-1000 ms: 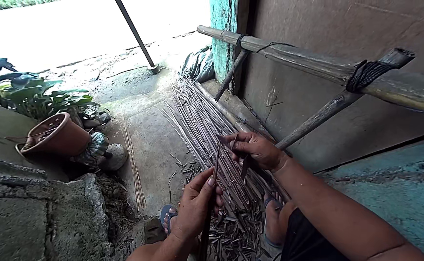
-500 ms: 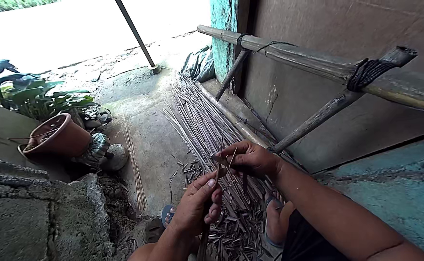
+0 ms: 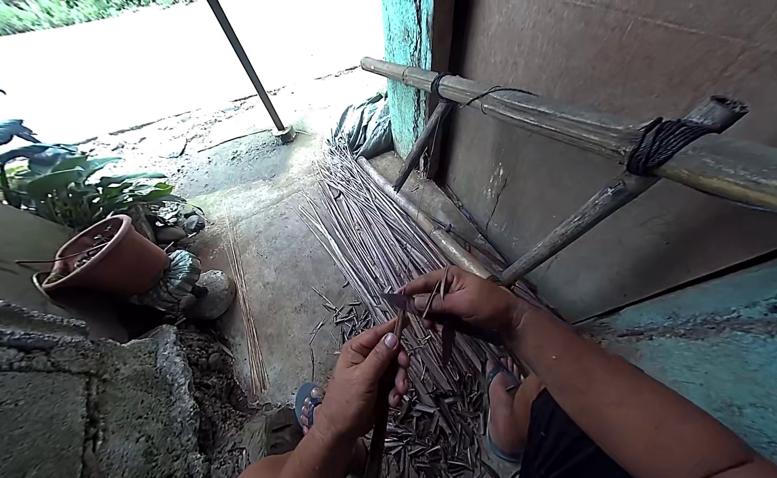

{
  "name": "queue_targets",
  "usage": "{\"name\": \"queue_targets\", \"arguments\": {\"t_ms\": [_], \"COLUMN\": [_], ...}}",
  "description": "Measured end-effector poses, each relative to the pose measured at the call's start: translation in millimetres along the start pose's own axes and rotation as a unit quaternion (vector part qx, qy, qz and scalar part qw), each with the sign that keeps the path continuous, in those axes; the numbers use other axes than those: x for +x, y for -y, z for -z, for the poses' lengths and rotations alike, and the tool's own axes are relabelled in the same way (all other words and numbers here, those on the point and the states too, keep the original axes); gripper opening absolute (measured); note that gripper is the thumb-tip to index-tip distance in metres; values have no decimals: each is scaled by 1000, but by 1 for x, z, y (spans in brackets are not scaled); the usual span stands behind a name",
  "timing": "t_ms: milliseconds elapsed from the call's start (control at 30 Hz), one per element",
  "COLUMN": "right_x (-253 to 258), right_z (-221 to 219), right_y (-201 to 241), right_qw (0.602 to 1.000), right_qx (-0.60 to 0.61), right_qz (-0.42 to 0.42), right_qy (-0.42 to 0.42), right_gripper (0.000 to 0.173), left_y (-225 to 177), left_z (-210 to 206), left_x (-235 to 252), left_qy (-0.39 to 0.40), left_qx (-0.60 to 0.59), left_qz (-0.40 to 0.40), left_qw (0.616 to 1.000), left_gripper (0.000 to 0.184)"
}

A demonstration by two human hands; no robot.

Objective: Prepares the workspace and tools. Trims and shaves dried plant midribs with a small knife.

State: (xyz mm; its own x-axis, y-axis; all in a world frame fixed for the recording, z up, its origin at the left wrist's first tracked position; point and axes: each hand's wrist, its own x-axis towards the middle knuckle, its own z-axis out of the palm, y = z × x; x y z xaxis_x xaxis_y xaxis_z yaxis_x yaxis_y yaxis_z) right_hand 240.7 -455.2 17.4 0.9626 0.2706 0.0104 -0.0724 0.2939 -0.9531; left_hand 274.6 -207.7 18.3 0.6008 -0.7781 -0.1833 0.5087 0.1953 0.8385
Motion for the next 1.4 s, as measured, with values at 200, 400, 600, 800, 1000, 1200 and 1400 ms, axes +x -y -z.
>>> {"name": "queue_targets", "arguments": {"t_ms": [200, 400, 600, 800, 1000, 1200, 1400], "right_x": [1, 5, 1, 3, 5, 13, 1], "right_z": [10, 10, 25, 30, 19, 25, -4], "right_y": [10, 10, 14, 16, 14, 9, -5], "right_qw": [992, 987, 995, 980, 996, 976, 996], "right_qx": [52, 40, 19, 62, 45, 60, -25], "right_qz": [1, 6, -11, 22, -4, 2, -90], "right_qy": [-114, -156, -94, -186, -71, -211, 7], "right_gripper": [27, 23, 26, 26, 27, 26, 25], "left_y": [2, 0, 2, 4, 3, 2, -3], "left_z": [-2, -3, -2, -4, -5, -7, -5], "left_x": [-1, 0, 0, -4, 0, -3, -1], "left_qy": [-18, -8, -8, -21, -20, -35, -33], "left_qx": [63, 47, 42, 59, 33, 74, 75], "left_qz": [4, 11, 15, 22, 45, 73, 54], "left_qw": [998, 999, 999, 998, 998, 994, 995], "left_gripper": [34, 31, 31, 30, 27, 28, 29]}}
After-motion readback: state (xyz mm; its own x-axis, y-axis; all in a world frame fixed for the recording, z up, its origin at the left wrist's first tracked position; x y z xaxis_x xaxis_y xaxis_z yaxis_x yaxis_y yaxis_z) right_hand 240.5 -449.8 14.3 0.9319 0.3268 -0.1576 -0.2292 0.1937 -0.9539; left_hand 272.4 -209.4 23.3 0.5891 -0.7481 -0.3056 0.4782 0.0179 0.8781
